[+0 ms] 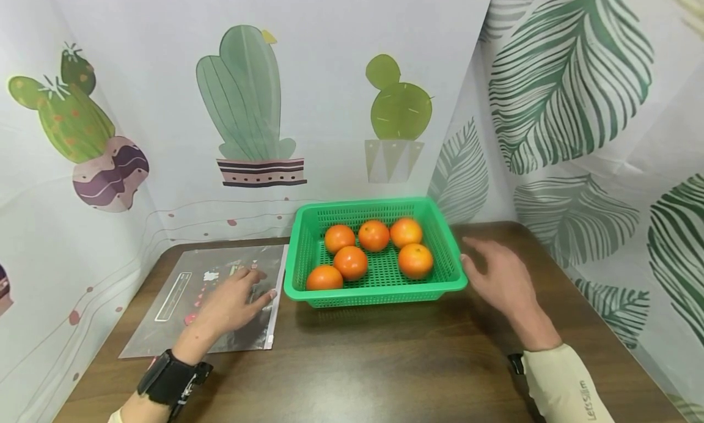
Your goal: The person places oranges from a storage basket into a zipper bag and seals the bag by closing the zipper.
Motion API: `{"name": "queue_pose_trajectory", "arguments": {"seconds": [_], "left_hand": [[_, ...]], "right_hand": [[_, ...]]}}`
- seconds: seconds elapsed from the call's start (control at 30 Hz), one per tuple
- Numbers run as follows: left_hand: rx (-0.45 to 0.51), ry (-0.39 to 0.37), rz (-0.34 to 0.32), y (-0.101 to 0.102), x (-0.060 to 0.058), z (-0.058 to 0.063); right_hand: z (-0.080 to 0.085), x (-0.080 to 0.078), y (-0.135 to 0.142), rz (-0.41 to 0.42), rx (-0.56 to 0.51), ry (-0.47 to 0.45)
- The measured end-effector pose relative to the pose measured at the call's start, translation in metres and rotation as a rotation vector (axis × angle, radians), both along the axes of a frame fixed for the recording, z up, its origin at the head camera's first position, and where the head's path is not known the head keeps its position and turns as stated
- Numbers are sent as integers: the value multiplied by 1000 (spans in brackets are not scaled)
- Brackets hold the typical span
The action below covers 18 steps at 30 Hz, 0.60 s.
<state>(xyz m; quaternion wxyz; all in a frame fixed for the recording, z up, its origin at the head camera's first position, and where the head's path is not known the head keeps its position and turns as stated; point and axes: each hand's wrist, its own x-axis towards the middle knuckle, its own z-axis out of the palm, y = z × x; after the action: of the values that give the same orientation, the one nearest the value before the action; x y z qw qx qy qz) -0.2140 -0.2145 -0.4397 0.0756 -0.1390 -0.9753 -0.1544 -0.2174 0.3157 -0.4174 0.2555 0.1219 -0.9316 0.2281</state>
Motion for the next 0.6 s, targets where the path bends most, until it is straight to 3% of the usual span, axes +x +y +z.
{"name": "queue_pose_trajectory", "arguments": {"seconds": [0.33,0.6], "left_hand": [[1,7,-19,6,2,-5],[-1,-43,7,8,2,-8]], "right_hand": [[-1,-1,-6,80,-21,46],[0,-1,-10,100,-104,4]]}}
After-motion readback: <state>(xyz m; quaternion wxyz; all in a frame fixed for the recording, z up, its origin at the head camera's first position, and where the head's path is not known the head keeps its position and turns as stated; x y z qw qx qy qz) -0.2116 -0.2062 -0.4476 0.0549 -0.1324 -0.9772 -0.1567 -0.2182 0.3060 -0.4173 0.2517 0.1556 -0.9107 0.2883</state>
